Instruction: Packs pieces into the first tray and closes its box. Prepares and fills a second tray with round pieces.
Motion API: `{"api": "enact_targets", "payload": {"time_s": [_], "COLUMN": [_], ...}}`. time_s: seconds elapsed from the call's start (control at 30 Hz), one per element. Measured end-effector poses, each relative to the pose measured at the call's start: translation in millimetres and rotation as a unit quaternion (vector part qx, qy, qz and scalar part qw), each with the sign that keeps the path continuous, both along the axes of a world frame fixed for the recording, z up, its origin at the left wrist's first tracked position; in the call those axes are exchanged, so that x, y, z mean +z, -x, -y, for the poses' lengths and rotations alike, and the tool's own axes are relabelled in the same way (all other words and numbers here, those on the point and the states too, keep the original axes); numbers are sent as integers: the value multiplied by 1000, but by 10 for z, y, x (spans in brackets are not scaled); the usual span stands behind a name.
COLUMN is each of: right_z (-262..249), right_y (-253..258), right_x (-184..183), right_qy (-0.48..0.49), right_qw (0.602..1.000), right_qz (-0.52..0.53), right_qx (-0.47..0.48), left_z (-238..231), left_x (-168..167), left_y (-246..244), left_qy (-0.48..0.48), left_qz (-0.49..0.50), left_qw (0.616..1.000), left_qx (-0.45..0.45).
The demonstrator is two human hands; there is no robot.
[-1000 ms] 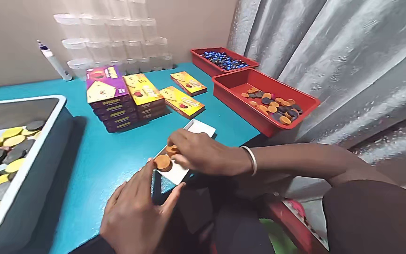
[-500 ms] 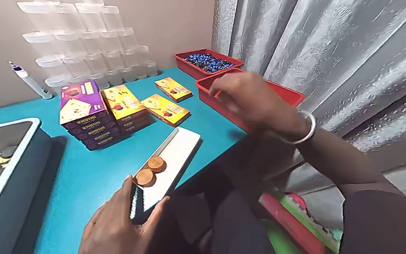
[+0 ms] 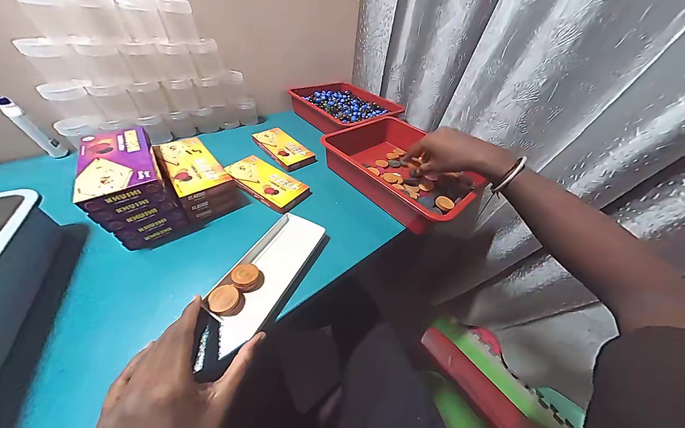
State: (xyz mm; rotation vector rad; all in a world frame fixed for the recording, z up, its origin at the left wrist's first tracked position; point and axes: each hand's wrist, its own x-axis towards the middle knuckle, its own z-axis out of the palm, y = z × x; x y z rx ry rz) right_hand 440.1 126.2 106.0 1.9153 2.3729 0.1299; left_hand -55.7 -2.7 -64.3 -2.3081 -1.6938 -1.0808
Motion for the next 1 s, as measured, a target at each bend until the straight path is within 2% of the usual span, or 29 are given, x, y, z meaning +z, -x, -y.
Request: {"api": "enact_targets", "payload": {"time_s": [0.1, 0.2, 0.37, 0.53, 0.73, 1.0], "right_z": [-228, -350, -404, -392, -438, -552], "right_y": [-340, -445, -481, -406, -314, -279], "right_x": [34, -33, -173, -211, -185, -203], "right_qy": [-38, 17, 36, 28, 72, 94], "right_qw": [999, 999, 996, 993, 994, 990], "right_qz": [24, 48, 85, 110, 79, 105], "right_qx": [-5, -12, 19, -16, 21, -9], "left_z": [3, 2, 11, 7, 2, 5], "left_x": [0, 15, 7, -2, 2, 5], "left_y": [5, 1, 7, 14, 2, -44], "left_qy": [-6, -7, -1, -5, -21, -33], "left_qz": [-6, -9, -8, -4, -3, 2], "left_qw": [1000, 1000, 1000, 1000, 1000, 999], "left_qx": [1, -1, 6, -1, 0, 18]}}
